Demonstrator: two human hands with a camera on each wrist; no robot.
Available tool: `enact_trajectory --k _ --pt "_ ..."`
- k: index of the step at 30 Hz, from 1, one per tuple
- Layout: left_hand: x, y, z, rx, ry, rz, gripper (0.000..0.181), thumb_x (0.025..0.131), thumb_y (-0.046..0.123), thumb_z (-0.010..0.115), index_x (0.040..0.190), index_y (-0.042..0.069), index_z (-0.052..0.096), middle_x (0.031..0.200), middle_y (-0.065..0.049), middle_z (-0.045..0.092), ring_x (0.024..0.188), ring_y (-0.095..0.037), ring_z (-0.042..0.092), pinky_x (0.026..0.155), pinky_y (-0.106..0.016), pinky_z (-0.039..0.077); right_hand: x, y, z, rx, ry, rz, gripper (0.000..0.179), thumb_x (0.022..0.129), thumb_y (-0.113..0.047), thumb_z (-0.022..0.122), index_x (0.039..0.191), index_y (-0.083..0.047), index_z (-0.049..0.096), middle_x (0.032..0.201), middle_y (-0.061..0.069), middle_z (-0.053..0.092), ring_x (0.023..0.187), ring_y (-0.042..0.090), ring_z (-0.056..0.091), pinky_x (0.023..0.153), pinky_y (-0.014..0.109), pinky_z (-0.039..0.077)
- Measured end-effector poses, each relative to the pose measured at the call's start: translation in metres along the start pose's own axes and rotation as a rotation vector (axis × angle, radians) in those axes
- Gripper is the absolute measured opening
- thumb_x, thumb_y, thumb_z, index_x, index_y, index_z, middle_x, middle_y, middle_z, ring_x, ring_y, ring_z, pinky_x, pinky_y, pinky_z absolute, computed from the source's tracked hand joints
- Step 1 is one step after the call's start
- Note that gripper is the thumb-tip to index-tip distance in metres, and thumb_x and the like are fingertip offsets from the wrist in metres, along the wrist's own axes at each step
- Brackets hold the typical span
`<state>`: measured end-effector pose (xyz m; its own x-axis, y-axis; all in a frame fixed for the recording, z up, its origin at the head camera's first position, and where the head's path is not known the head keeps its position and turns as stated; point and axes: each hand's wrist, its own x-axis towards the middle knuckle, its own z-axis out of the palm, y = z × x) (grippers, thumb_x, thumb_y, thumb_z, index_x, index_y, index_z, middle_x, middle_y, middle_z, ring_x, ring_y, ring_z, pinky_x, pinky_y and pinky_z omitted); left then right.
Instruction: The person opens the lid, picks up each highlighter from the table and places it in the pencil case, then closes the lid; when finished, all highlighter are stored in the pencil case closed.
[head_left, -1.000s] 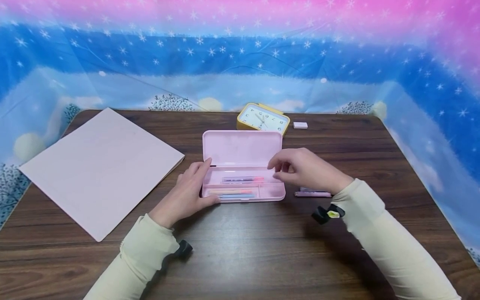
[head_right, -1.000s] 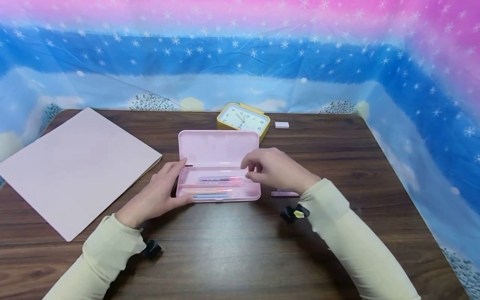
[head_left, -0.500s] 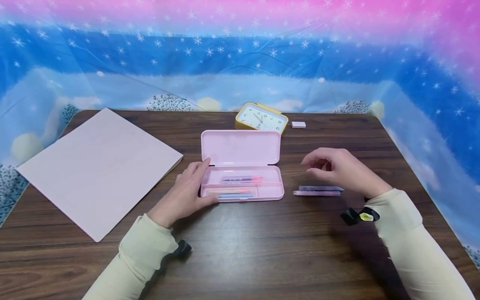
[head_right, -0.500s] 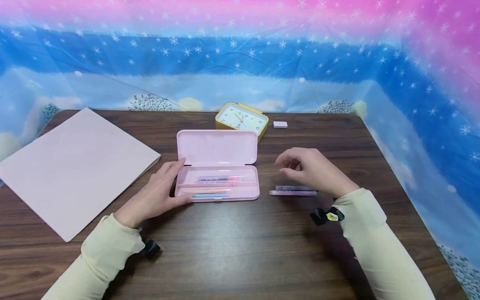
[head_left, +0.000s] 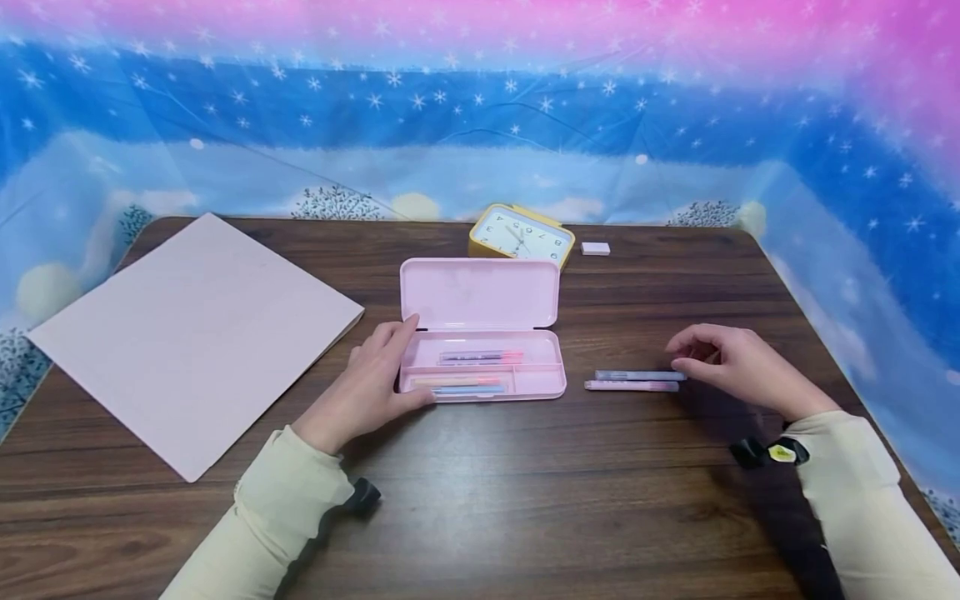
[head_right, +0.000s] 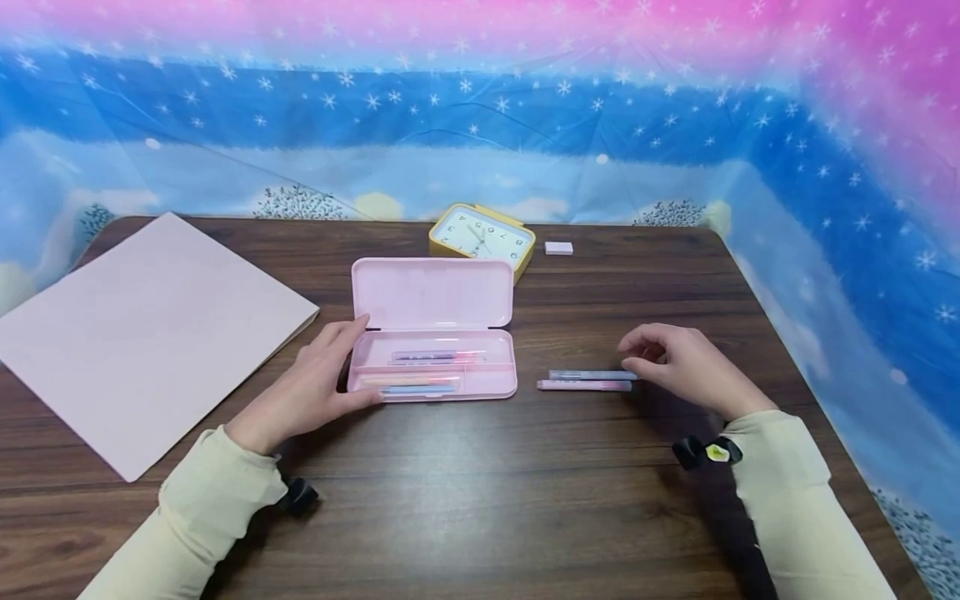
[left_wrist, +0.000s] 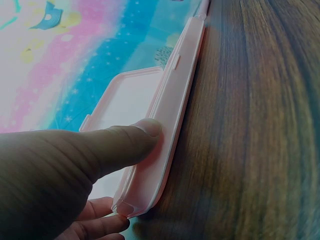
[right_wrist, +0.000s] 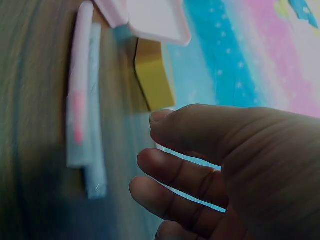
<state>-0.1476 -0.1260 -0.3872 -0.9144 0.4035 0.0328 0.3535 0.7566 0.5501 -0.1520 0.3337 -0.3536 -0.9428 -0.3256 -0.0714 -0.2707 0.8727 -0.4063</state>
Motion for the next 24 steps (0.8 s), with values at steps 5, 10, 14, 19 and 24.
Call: enact_trajectory --k 5,10,14,19,24 --pt "0.0 0.0 -0.001 -0.002 -0.006 -0.005 0.097 0.082 0.033 0.08 0.155 0.003 0.024 0.145 -0.022 0.038 0.13 -0.037 0.041 0.107 -0.055 0.03 -0.002 0.014 0.007 0.029 -0.019 0.018 0.015 0.094 -0.025 0.067 0.107 -0.018 0.069 0.092 -0.003 0.068 0.076 0.009 0.059 0.068 0.027 0.049" --pt "0.0 -0.001 0.0 -0.009 -0.004 -0.002 0.096 0.082 0.032 0.08 0.155 0.004 0.024 0.145 -0.022 0.038 0.129 -0.037 0.042 0.107 -0.055 0.031 -0.001 0.019 0.014 0.036 -0.011 -0.004 0.011 0.092 -0.019 0.07 0.103 -0.017 0.07 0.092 -0.003 0.066 0.074 0.008 0.056 0.067 0.026 0.047" --pt "0.0 -0.001 0.0 -0.01 -0.002 -0.001 0.096 0.082 0.032 0.08 0.155 0.003 0.024 0.144 -0.022 0.039 0.128 -0.037 0.043 0.106 -0.055 0.031 0.003 0.019 0.02 0.025 0.0 -0.033 0.01 0.091 -0.018 0.071 0.101 -0.019 0.071 0.091 -0.003 0.064 0.073 0.007 0.052 0.064 0.025 0.044" --pt "0.0 -0.001 0.0 -0.012 -0.004 -0.005 0.096 0.082 0.032 0.08 0.155 0.004 0.024 0.144 -0.021 0.039 0.128 -0.036 0.043 0.106 -0.054 0.031 0.011 0.019 0.025 0.015 0.006 -0.084 0.01 0.091 -0.016 0.071 0.1 -0.02 0.071 0.086 -0.006 0.062 0.072 0.006 0.05 0.064 0.024 0.043" --pt "0.0 0.0 0.0 -0.014 0.002 0.002 0.095 0.082 0.031 0.08 0.155 0.004 0.025 0.144 -0.021 0.039 0.127 -0.036 0.043 0.106 -0.054 0.031 0.018 0.018 0.027 0.006 -0.007 -0.081 0.011 0.09 -0.014 0.071 0.098 -0.021 0.071 0.085 -0.007 0.061 0.072 0.007 0.051 0.064 0.025 0.043"
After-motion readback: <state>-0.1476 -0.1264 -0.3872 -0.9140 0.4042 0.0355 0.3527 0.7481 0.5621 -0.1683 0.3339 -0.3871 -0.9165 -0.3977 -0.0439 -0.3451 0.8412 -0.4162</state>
